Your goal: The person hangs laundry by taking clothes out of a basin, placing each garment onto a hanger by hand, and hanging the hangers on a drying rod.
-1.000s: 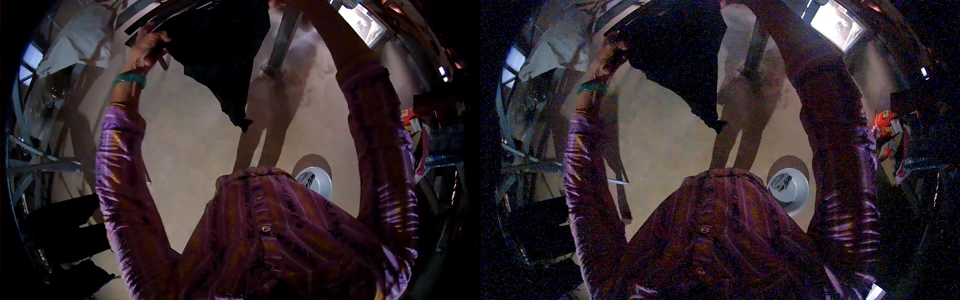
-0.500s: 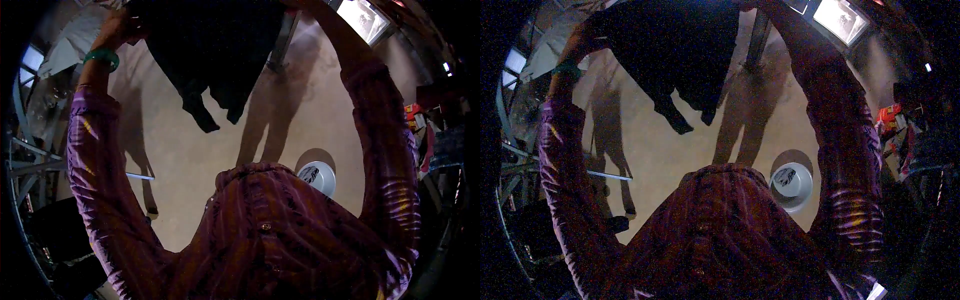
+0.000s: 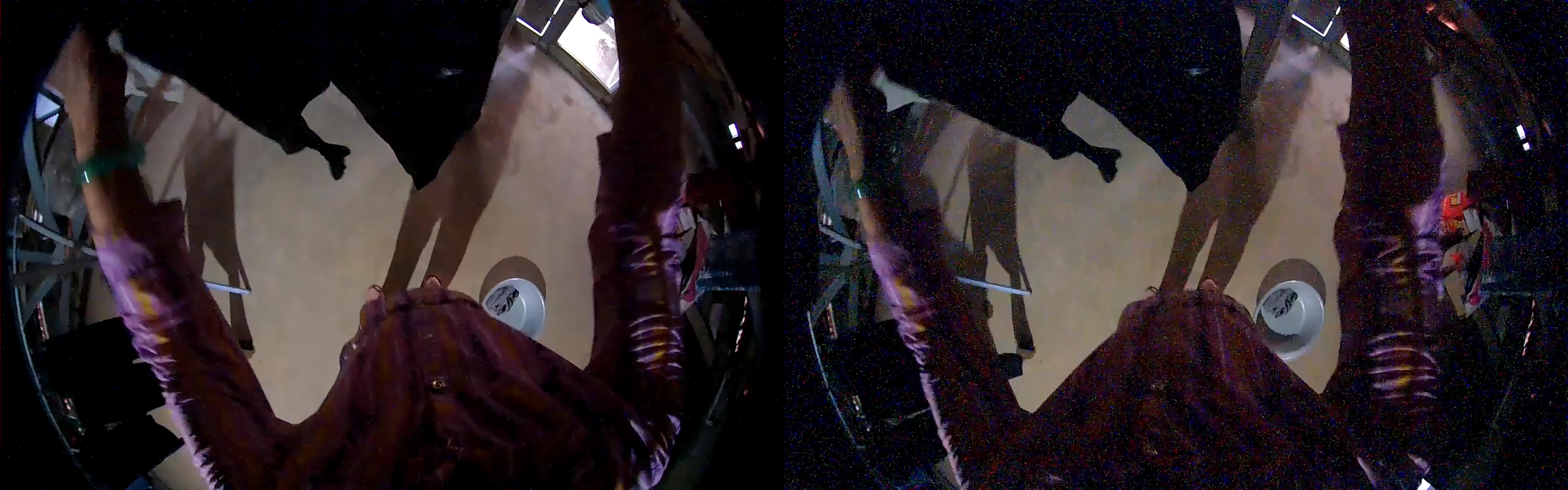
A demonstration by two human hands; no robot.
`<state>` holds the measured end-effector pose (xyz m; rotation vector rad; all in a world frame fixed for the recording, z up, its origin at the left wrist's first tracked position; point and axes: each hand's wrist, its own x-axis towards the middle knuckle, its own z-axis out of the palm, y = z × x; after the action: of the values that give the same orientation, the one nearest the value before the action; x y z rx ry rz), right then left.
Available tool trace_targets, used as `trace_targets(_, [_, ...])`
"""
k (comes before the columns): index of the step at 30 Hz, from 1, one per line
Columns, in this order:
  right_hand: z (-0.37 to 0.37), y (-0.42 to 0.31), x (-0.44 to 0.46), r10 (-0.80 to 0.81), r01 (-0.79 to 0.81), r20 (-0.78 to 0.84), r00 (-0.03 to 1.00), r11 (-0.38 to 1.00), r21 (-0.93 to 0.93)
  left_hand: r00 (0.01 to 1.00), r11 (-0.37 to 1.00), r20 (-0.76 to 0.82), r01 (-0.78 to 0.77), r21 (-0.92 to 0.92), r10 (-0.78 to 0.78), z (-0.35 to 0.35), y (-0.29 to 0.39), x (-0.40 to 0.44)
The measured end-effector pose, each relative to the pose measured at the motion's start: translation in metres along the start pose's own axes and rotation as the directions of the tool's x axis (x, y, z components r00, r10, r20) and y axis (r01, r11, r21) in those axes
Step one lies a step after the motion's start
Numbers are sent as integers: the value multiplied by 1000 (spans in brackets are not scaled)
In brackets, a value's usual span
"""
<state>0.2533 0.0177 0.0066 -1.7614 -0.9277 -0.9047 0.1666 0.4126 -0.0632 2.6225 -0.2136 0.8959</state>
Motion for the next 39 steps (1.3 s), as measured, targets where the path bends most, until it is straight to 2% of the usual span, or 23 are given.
trace_targets(1, [10,17,-28,-152,137,-94,984,980,-147,1000,999,4,29,19,-29,12,-2,-12])
trace_targets(2, [28,46,-59,-192,165,-82,978,951,-261,991,994,84,97,58,-102,35,-11,-23])
trace_targets(4, [67,132,-124,-50,111,140,989,874,-472,894,952,338,237,196,-292,100,-37,-48])
trace_targets(6, [89,178,-169,54,160,320,946,781,-604,802,915,444,325,238,-400,116,-60,-68])
trace_targets(8, [92,193,-142,30,183,329,944,781,-597,804,903,410,382,199,-431,105,-58,-50])
trace_targets(10, [104,184,-148,90,-15,201,975,938,-348,782,890,427,423,169,-453,100,-60,-25])
trace_targets(11, [110,175,-137,204,-154,121,971,930,-334,768,878,432,454,154,-473,94,-58,-13])
trace_targets(12, [111,176,-122,192,-144,123,974,934,-326,763,870,429,474,139,-484,89,-58,-4])
trace_targets(14, [94,193,-101,394,-184,287,873,811,-555,787,881,410,461,104,-460,76,-51,8])
trace_targets(15, [105,272,-113,184,-167,455,871,983,-76,809,894,394,439,90,-437,69,-44,14])
trace_targets(17, [72,235,-71,395,-366,579,714,914,-173,899,943,293,332,27,-325,49,-35,33])
trace_targets(19, [50,188,-40,446,-433,576,685,885,-170,957,975,195,223,-13,-217,26,-26,39])
trace_targets(21, [32,118,-21,356,-361,349,867,931,-55,987,990,84,141,-25,-138,-3,-15,24])
trace_targets(22, [29,81,-25,224,-223,154,962,975,-27,992,993,39,118,-18,-117,-14,-12,12])
trace_targets(24, [43,51,-58,-92,70,-144,985,986,-149,992,991,1,127,30,-127,-16,-17,-10])
trace_targets(25, [56,55,-80,-177,134,-177,968,964,-230,985,983,36,165,76,-168,-4,-23,-23])
trace_targets(28, [115,127,-160,-6,77,158,987,891,-448,834,900,361,324,290,-417,64,-61,-66])
trace_targets(32, [134,136,-147,87,-18,175,981,931,-364,822,875,324,380,300,-468,46,-64,-53])
trace_targets(34, [145,127,-117,-5,48,137,991,947,-319,847,875,275,367,315,-454,22,-65,-29])
trace_targets(36, [157,118,-109,-348,335,38,937,858,-390,857,868,248,358,345,-452,5,-73,-22])
trace_targets(37, [158,105,-104,163,-158,46,986,984,-84,849,858,247,366,362,-466,2,-82,-21])
trace_targets(38, [152,97,-87,384,-395,170,907,918,31,849,854,237,372,364,-471,0,-101,-21])
trace_targets(39, [145,90,-70,593,-639,289,751,763,95,953,921,100,244,305,-285,1,-133,-16])
